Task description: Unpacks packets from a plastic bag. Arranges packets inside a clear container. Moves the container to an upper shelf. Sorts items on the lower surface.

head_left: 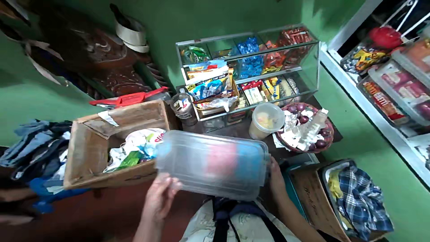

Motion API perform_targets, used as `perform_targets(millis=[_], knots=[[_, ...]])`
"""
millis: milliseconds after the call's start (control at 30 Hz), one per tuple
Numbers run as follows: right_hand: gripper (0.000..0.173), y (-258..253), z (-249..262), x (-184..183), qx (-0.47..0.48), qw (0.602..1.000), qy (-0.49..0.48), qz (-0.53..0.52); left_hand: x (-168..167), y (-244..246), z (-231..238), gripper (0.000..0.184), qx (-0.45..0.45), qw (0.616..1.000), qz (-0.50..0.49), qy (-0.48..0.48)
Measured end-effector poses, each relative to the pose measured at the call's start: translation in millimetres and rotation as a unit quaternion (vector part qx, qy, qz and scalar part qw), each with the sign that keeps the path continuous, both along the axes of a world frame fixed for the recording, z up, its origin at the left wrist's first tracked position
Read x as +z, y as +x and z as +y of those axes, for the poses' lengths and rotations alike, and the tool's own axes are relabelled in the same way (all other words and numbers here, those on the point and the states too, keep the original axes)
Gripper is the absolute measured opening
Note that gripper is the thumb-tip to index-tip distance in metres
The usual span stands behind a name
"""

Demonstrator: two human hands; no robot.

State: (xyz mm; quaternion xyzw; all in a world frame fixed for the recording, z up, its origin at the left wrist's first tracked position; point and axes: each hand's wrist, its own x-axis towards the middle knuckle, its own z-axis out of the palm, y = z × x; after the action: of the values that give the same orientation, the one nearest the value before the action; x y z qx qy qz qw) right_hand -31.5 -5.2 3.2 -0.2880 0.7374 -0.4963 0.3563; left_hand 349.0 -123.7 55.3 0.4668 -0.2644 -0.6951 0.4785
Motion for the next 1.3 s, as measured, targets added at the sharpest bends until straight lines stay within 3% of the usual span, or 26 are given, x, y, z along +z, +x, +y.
perform_targets(millis=[133, 267, 433, 567, 667, 733, 867, 1033, 1300], knots=[[0.068, -10, 3, -9, -0.001, 0.998, -0.012, -0.059, -12, -53, -22, 0.019, -0.034, 0.993, -0.058, 0.100], [0.059, -5, 2, 7, -0.002, 0.998, 0.017, -0.061, -24, -73, -36, 0.026, -0.042, 0.985, -0.089, 0.140], [0.072, -1, -2, 7, -0.006, 0.997, 0.083, 0.008, -21, -80, -34, 0.061, -0.079, 0.976, -0.175, 0.100], [0.068, -3, -12, 3, -0.010, 0.989, 0.122, 0.083, -27, -68, -38, 0.068, -0.143, 0.898, -0.415, -0.010], [0.069, -7, -25, 7, -0.006, 0.981, 0.153, 0.119, -35, -64, -50, 0.074, -0.140, 0.856, -0.496, -0.034], [0.067, -12, -33, 7, -0.001, 0.981, 0.155, 0.121, -41, -69, -60, 0.077, -0.140, 0.856, -0.495, -0.038], [0.063, -16, -37, 6, 0.004, 0.986, 0.157, 0.065, -53, -77, -75, 0.059, -0.162, 0.892, -0.421, -0.023], [0.055, -15, -14, 3, -0.003, 0.990, 0.136, 0.021, -49, -63, -53, 0.047, -0.153, 0.919, -0.364, 0.000], [0.049, -25, -17, 17, 0.016, 0.988, 0.153, -0.005, -36, -62, -36, 0.052, -0.150, 0.912, -0.379, 0.047]])
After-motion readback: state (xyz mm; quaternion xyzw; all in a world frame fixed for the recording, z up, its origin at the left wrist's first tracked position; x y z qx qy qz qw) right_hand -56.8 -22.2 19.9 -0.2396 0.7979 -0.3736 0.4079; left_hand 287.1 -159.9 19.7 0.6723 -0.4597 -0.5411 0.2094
